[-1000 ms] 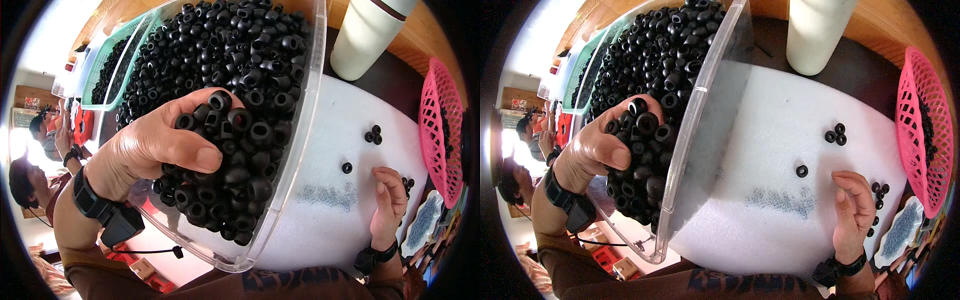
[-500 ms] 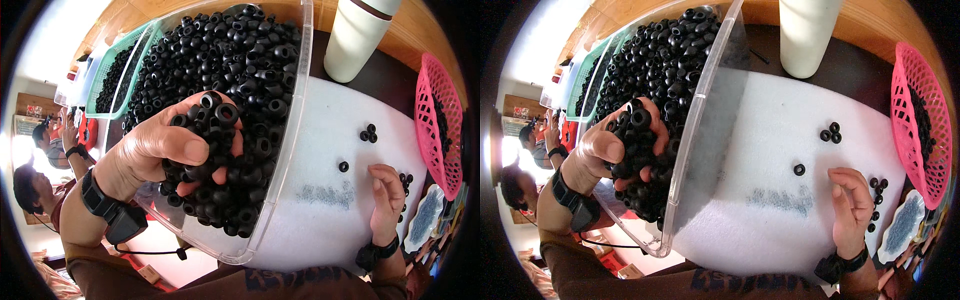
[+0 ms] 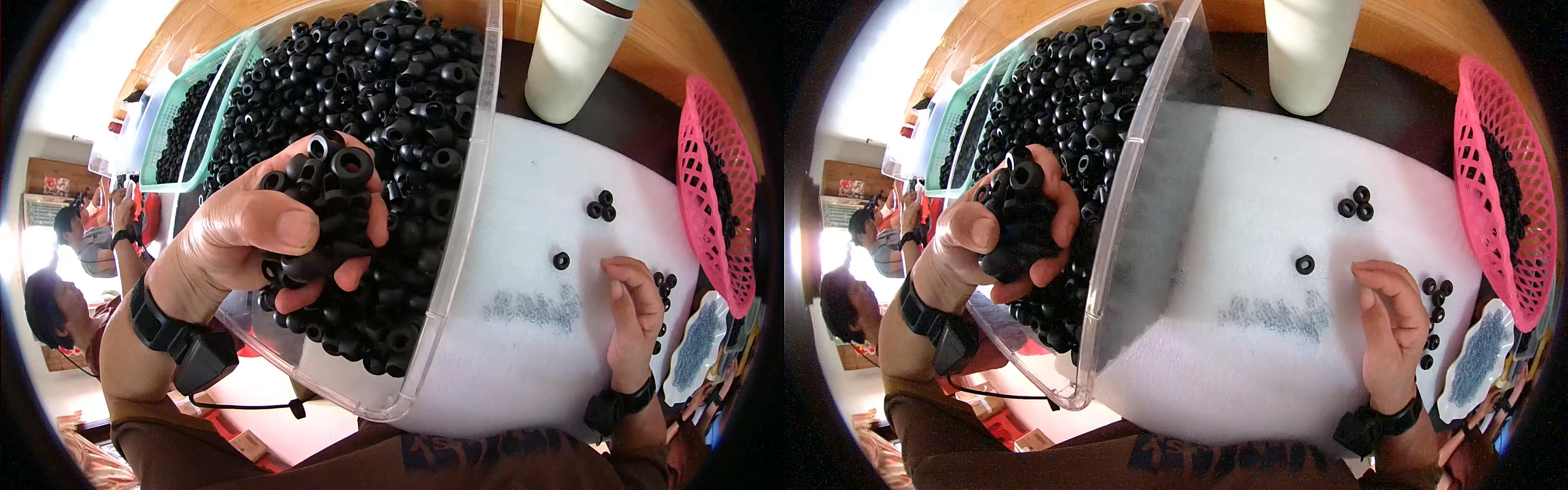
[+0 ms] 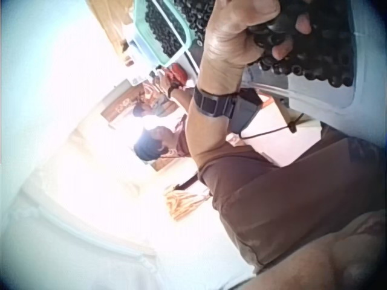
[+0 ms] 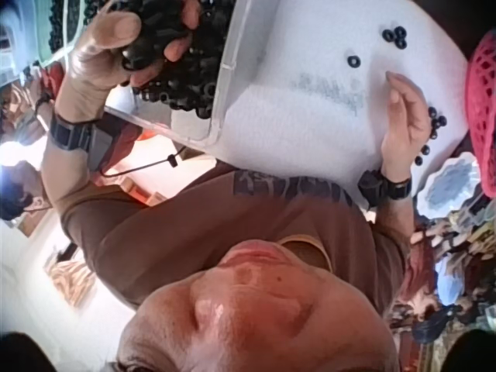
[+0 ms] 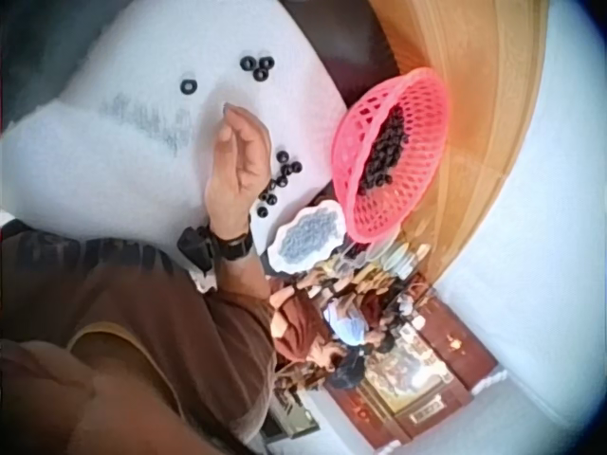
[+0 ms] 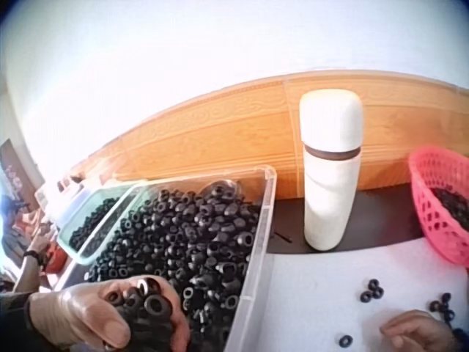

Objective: Assemble small black rubber grommets with white plastic inserts by hand.

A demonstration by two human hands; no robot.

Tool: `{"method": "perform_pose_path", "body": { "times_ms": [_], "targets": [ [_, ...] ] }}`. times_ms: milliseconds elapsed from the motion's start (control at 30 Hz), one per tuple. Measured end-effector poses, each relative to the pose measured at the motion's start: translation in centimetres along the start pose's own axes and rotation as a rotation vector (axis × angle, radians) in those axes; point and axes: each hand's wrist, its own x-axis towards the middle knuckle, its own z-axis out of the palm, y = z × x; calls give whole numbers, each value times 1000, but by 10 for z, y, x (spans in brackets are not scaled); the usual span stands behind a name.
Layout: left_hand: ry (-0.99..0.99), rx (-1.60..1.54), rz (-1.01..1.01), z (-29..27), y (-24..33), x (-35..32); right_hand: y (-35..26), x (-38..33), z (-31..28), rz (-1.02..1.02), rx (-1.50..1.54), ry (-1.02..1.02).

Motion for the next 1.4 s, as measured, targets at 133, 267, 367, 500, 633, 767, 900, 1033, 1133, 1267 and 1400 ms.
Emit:
{"method": "perform_pose_path", "body": {
  "times_ms": [133,267,367,500,633,767,900,1033,1133,1267,1400],
  "targets": [
    [5,-39,29,3,4,-1,0,1,-1,17,74,-3],
    [14,-72,97,8,5,-8,-2,3,-3,-10,105,-44],
    [47,-89,119,20,5,-14,0,2,-4,-23,153,-34],
    [41,-56,195,35,6,-17,3,-2,-4,-13,253,-27],
    [36,-46,228,63,5,-21,-2,-9,-2,1,422,-50],
    [-46,-32,225,91,-2,-19,-6,-17,-2,1,617,-113],
    [-157,-125,109,120,-17,-7,-10,-22,-3,-33,736,-122],
    [-333,-280,-13,145,-56,17,-14,-25,-12,-71,726,-58],
    [-190,-258,-58,160,-85,33,-18,-25,-11,12,877,5],
    [-123,-248,-58,166,-130,81,-17,-24,-12,18,941,71],
    [-53,-121,-70,171,-154,126,-3,-16,-18,65,766,65]
  ]
}}
